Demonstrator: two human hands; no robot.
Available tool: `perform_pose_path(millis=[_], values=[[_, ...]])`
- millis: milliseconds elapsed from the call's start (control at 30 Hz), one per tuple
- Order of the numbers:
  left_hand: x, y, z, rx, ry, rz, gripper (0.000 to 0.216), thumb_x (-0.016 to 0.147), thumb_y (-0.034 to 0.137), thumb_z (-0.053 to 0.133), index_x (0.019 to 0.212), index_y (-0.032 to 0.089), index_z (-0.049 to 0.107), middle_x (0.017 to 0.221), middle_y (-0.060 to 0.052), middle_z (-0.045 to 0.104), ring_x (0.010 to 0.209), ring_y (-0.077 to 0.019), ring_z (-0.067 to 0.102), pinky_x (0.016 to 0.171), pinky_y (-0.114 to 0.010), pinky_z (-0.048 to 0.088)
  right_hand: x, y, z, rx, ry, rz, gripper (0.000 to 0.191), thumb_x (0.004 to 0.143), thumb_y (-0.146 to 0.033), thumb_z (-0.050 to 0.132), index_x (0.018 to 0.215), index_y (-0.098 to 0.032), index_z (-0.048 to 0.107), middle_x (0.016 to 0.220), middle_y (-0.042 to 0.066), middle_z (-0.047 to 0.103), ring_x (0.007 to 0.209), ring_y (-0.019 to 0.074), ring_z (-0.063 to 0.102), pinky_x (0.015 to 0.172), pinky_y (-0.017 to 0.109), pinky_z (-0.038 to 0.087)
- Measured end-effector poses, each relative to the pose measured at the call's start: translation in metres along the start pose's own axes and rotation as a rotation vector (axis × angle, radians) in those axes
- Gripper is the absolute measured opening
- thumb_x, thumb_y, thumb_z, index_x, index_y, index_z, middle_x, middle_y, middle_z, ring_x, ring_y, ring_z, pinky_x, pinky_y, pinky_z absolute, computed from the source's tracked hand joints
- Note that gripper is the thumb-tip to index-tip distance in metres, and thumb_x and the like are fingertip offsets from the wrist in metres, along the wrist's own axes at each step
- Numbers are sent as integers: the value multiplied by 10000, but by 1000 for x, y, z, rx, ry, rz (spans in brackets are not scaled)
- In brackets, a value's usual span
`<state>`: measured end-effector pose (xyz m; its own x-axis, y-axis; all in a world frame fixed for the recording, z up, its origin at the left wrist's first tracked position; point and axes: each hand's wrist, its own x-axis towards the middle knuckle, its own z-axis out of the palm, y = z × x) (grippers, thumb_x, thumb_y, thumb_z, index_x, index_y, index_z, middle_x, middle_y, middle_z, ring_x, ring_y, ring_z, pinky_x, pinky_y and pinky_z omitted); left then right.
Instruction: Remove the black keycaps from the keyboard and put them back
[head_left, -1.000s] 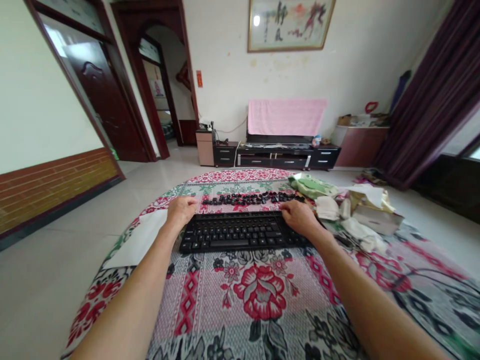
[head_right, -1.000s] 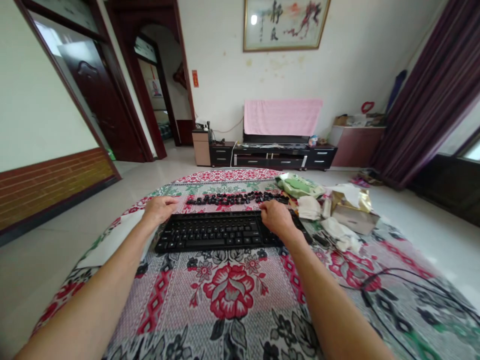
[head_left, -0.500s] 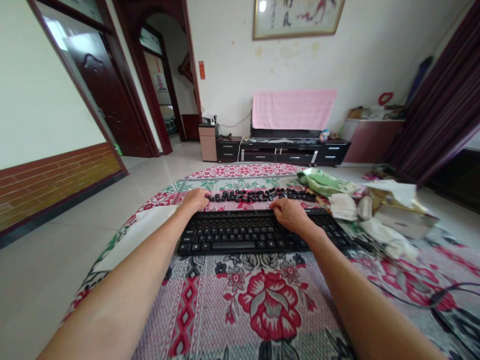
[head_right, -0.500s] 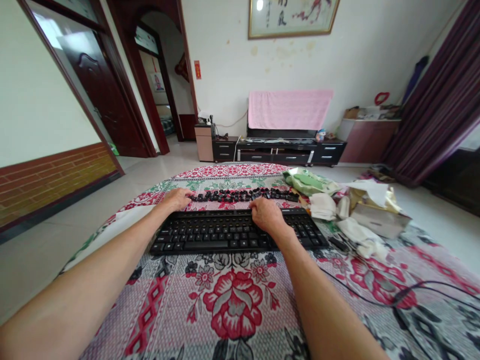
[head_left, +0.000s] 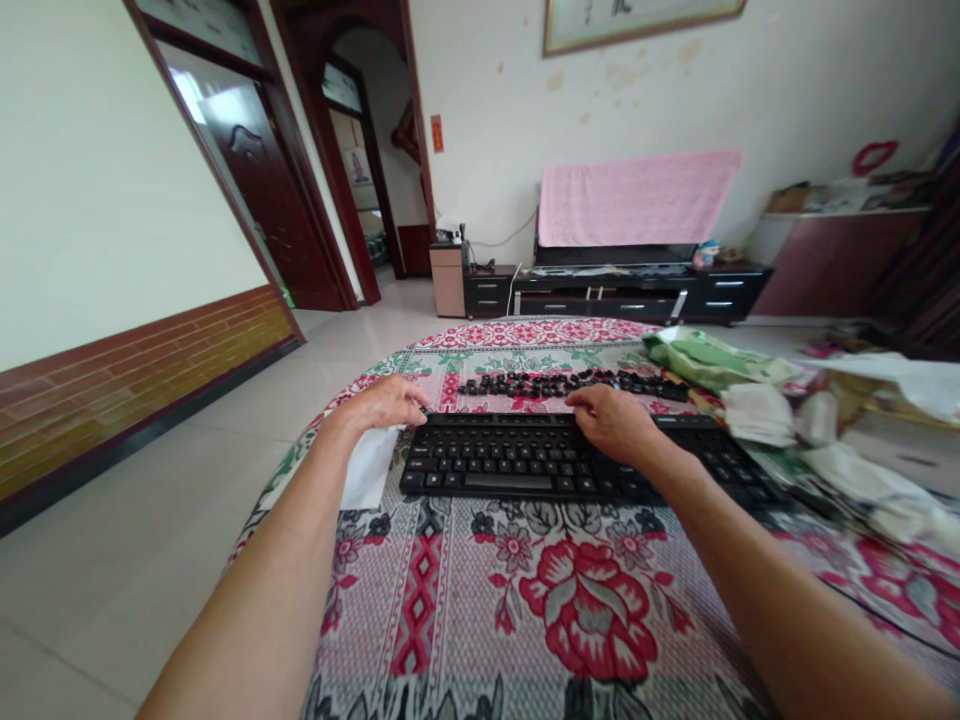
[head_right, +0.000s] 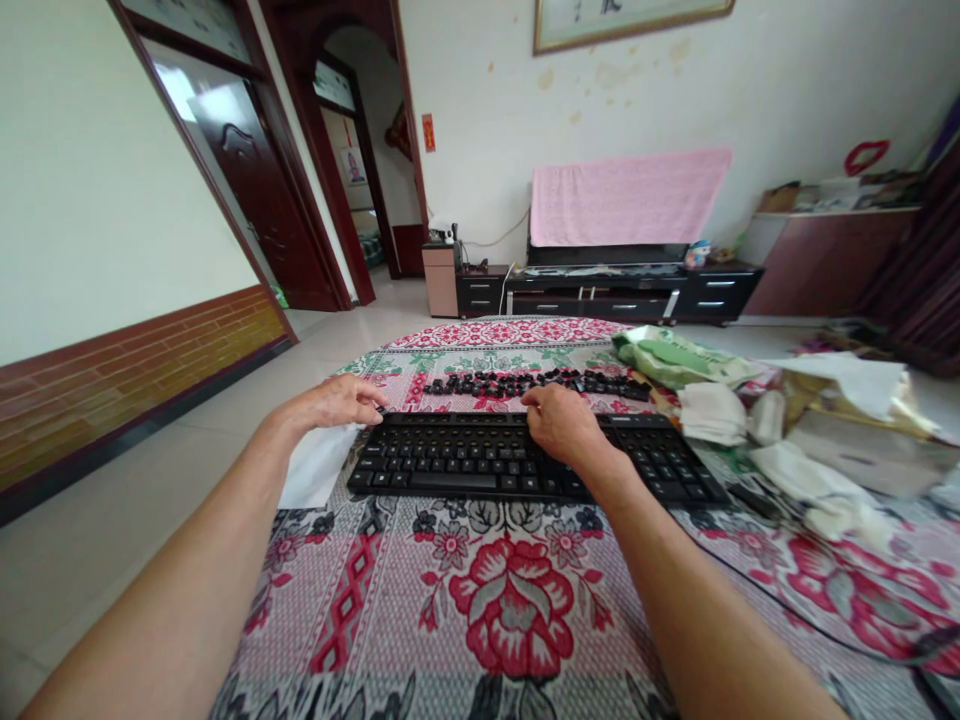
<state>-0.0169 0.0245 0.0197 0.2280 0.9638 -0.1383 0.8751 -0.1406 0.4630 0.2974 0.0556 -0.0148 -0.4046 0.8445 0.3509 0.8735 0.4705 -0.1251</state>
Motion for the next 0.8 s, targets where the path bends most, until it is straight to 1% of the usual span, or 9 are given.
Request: perform_pose_path(millis=[67, 167, 267, 367, 467, 567, 633, 733, 800], values=[[-6, 1, -2, -27, 11, 15, 336, 561, 255, 499, 878, 178, 579, 624, 31, 560, 561, -92, 452, 527, -195, 336, 5, -16, -2, 55, 29, -81, 293, 707, -207, 344, 871, -186, 585, 868, 38, 606, 796, 149, 534, 729, 235, 370], [-10, 2, -3, -38, -3, 15, 311, 578, 248, 480, 867, 196, 585, 630, 33, 563, 570, -93, 452, 541, -206, 338, 14, -43, -1, 136, -1, -187, 281, 706, -195, 357, 860, -195, 592, 858, 29, 609, 792, 143, 533, 730, 230, 371], [-13, 3, -3, -38, -16, 4, 308, 573, 242, 488, 863, 213, 587, 655, 33, 568, 596, -101, 459, 549, -215, 339, 21, -67, 7, 199, -70, -222, 280, 706, -176, 360, 845, -200, 601, 851, 25, 612, 788, 135, 535, 732, 224, 371], [-15, 2, -2, -52, -42, 1, 333, 565, 222, 503, 890, 227, 576, 722, 35, 580, 615, -99, 460, 558, -213, 340, 26, -79, 16, 210, -102, -202, 280, 695, -153, 373, 849, -197, 603, 871, 30, 605, 808, 137, 528, 746, 224, 362], [-14, -2, -1, -84, -57, 18, 340, 569, 207, 504, 902, 221, 571, 783, 32, 587, 652, -100, 470, 587, -214, 347, 27, -81, 22, 196, -60, -195, 283, 699, -149, 365, 847, -194, 601, 858, 37, 603, 795, 138, 528, 731, 226, 363], [-12, -7, 1, -120, -59, 44, 343, 574, 196, 503, 911, 212, 565, 814, 27, 591, 701, -107, 487, 618, -217, 356, 25, -75, 22, 207, -6, -224, 291, 715, -155, 337, 841, -192, 597, 819, 30, 607, 751, 127, 533, 705, 218, 371], [-9, -11, 3, -134, -68, 57, 350, 574, 189, 503, 918, 213, 561, 833, 27, 594, 728, -111, 496, 637, -221, 360, 23, -70, 22, 223, 42, -225, 294, 721, -156, 329, 857, -184, 588, 840, 27, 602, 770, 119, 528, 721, 208, 365], [-7, -15, 4, -115, -87, 59, 350, 566, 180, 514, 910, 216, 566, 835, 29, 597, 740, -118, 500, 651, -228, 362, 22, -62, 22, 209, 79, -179, 285, 723, -161, 335, 869, -168, 579, 870, 29, 594, 805, 117, 518, 751, 200, 354], [-6, -16, 5, -118, -95, 60, 352, 561, 175, 521, 909, 211, 566, 821, 25, 595, 736, -122, 499, 643, -226, 364, 22, -56, 23, 179, 59, -139, 277, 722, -168, 345, 863, -166, 583, 868, 30, 594, 800, 121, 519, 745, 203, 358]])
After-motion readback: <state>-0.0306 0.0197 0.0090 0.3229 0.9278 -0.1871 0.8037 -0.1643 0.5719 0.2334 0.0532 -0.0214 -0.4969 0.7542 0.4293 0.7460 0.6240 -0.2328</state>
